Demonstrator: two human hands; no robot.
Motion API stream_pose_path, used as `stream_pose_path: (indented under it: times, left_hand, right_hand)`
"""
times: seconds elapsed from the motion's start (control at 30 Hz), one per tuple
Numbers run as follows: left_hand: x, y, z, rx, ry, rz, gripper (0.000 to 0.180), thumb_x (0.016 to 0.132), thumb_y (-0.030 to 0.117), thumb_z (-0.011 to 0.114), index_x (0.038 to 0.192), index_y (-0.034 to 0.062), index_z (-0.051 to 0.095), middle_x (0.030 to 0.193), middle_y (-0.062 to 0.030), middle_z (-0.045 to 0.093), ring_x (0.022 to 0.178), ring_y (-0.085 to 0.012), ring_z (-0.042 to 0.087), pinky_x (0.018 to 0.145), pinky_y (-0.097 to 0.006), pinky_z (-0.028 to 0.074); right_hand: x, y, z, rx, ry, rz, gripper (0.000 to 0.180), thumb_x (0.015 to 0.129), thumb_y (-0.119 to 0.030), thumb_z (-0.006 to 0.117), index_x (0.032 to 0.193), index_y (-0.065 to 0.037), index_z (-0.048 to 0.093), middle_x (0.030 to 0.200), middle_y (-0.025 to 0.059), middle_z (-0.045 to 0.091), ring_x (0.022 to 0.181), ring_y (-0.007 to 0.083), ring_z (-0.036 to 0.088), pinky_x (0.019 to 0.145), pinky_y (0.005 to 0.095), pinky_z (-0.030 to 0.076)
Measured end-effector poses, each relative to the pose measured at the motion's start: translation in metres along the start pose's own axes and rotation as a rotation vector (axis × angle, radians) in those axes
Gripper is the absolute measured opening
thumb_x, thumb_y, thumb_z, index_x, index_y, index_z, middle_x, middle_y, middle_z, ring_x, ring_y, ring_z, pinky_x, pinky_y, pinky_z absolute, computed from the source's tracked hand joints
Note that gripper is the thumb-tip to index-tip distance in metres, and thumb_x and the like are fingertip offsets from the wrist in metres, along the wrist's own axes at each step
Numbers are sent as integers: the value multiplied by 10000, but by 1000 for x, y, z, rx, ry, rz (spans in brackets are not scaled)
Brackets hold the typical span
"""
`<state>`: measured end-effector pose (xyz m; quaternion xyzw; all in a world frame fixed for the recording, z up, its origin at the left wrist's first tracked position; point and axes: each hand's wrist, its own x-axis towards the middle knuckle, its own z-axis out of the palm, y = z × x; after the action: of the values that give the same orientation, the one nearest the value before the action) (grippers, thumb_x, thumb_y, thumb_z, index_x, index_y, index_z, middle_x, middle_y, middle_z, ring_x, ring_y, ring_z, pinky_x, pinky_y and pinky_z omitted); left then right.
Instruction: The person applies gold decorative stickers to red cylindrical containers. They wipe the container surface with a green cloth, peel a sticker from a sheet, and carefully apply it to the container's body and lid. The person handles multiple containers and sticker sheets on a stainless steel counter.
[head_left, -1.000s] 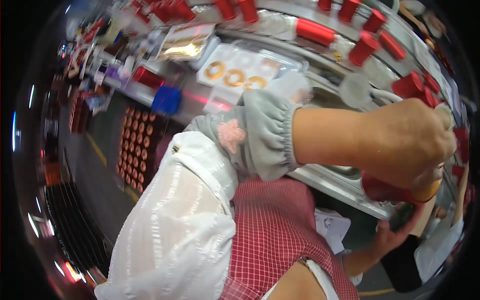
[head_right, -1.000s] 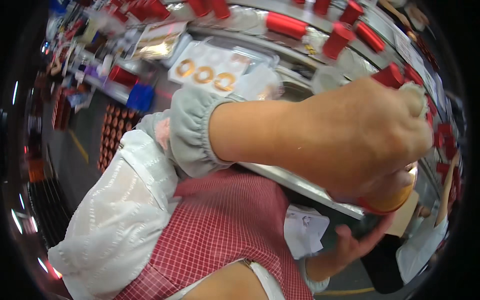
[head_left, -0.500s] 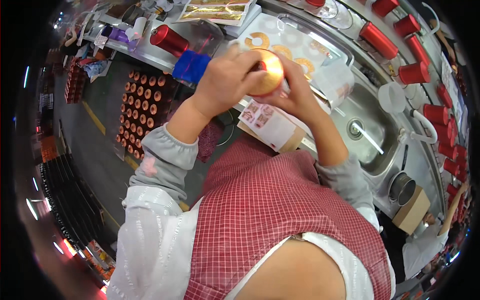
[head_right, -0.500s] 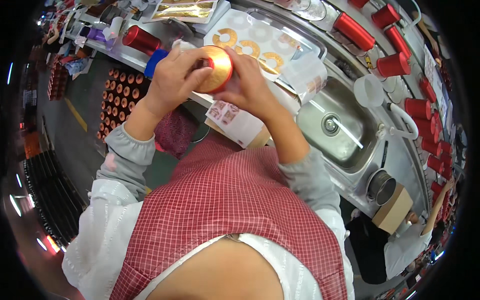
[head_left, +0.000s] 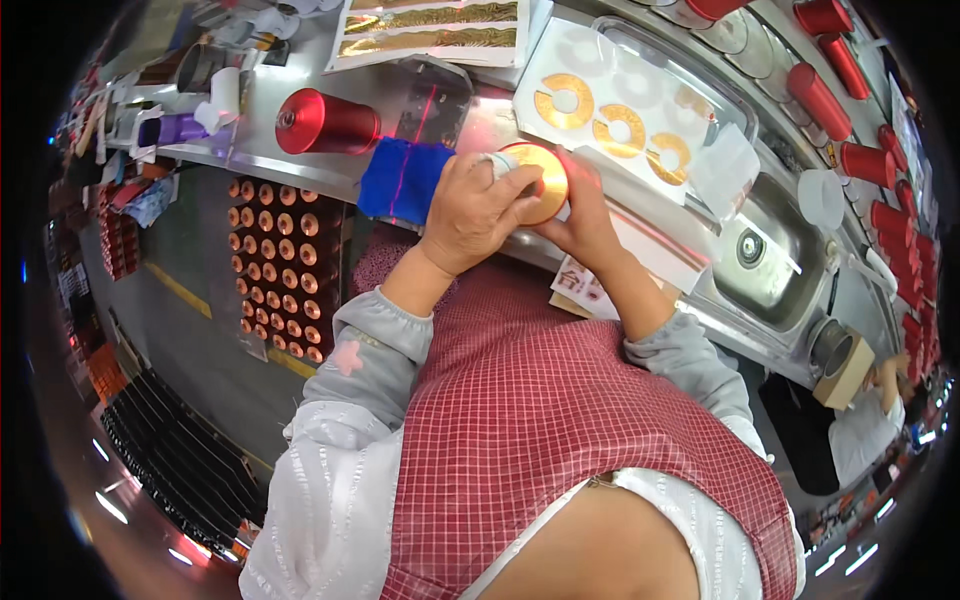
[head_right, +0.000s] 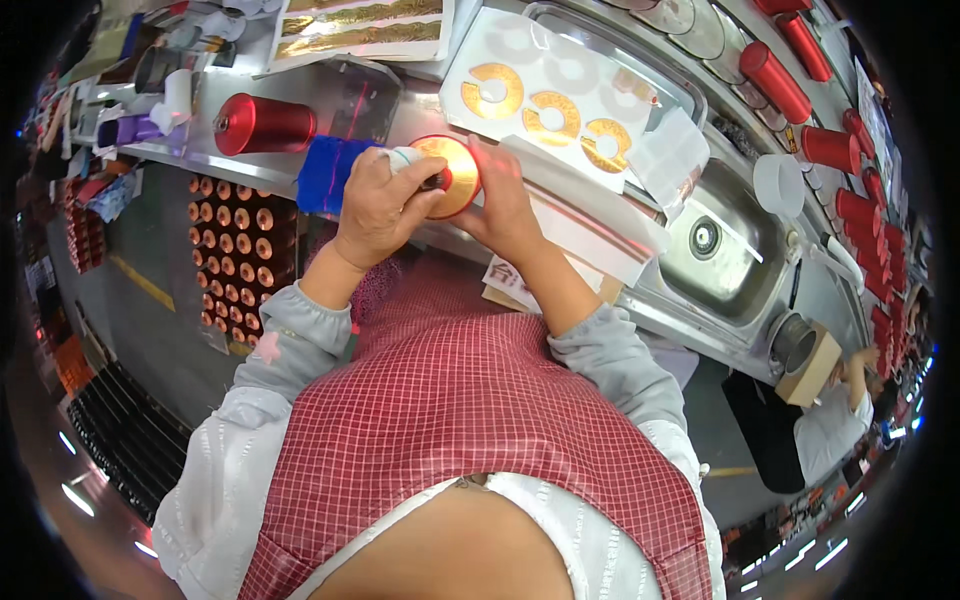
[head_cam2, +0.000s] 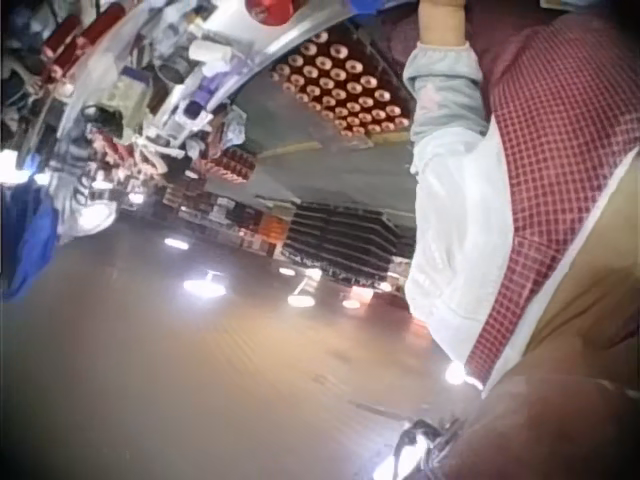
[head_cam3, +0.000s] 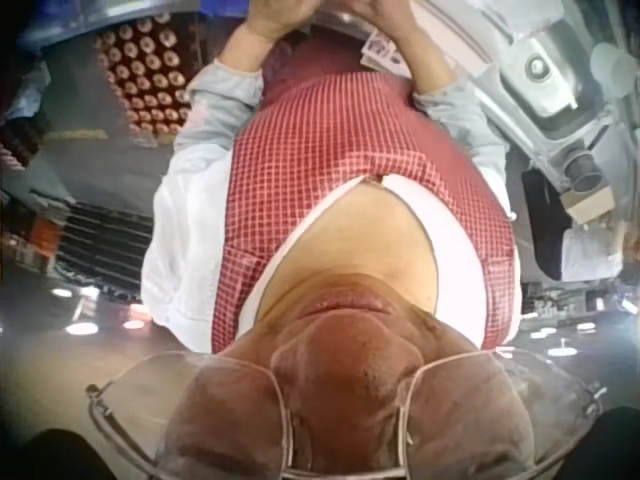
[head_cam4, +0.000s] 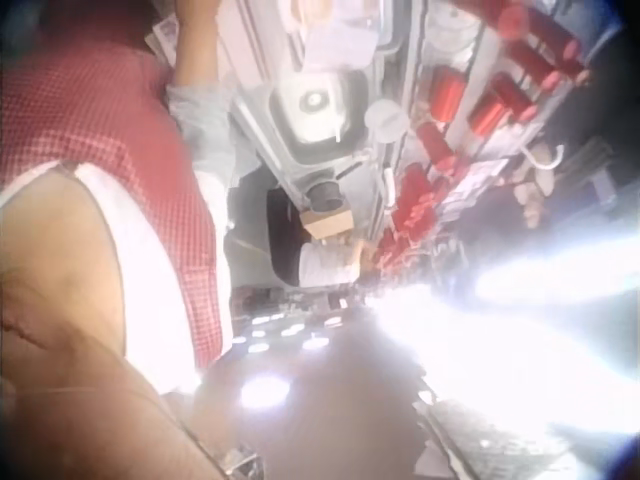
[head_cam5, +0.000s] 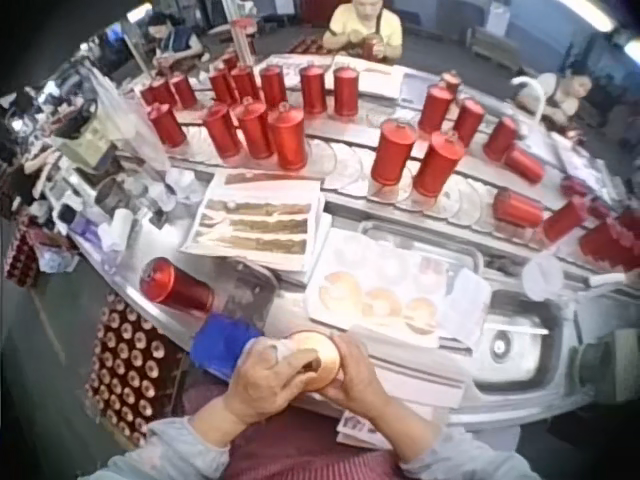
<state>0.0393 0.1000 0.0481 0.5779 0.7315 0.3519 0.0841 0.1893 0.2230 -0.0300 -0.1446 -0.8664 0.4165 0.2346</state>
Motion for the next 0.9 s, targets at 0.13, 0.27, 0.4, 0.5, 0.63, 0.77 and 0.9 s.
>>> stream_pose_path:
  times: [0.13,0.27,0.4,0.5,0.63,0.77,0.9]
  left_hand:
    - [-23,-30,10,-549,38,-260,689,769,162,677,1386,18,406,1339,-178,490,1250,-327,453,1061,-393,332]
    - [-41,-48,22,-942,-72,-384,813,769,135,627,1479,0,254,1478,-195,352,1388,-298,323,1139,-367,234]
    - [-44,-49,27,-1038,-77,-390,847,777,146,617,1503,9,201,1489,-206,338,1393,-291,321,1139,-366,233]
    - [-49,-51,31,-960,-63,-347,845,787,157,610,1504,3,191,1487,-223,333,1390,-311,325,1137,-370,235]
    - [-55,-49,39,-961,-5,-303,846,800,174,614,1501,-13,179,1488,-238,321,1388,-335,324,1135,-376,239]
    - [-57,-45,45,-941,33,-291,842,824,196,611,1495,-41,160,1494,-241,309,1399,-340,303,1137,-385,232]
    - [-60,-42,51,-963,46,-299,844,849,218,615,1492,-57,142,1500,-251,290,1408,-344,281,1142,-386,217]
  right_hand:
    - [2,-9,4,-12,-26,149,1020,566,-227,892,1403,5,356,1294,191,502,1195,379,467,1019,454,373]
    - [0,-11,9,17,-42,222,991,549,-191,896,1383,-18,390,1302,177,502,1213,362,468,1042,442,372]
    - [7,-14,11,52,-5,228,926,538,-170,900,1330,-21,443,1301,170,509,1198,359,485,1019,437,399]
    - [10,-15,10,25,-35,219,917,546,-187,900,1328,-29,448,1299,164,515,1199,356,485,1019,440,399]
    - [9,-15,11,23,-22,241,896,561,-204,895,1324,-40,454,1295,159,519,1199,353,485,1017,442,402]
    - [5,-13,12,22,-26,245,934,552,-208,897,1343,-37,432,1309,159,505,1205,357,476,1020,440,402]
    - [3,-9,12,23,-21,226,935,555,-199,891,1349,-36,424,1317,161,496,1212,358,467,1025,441,396]
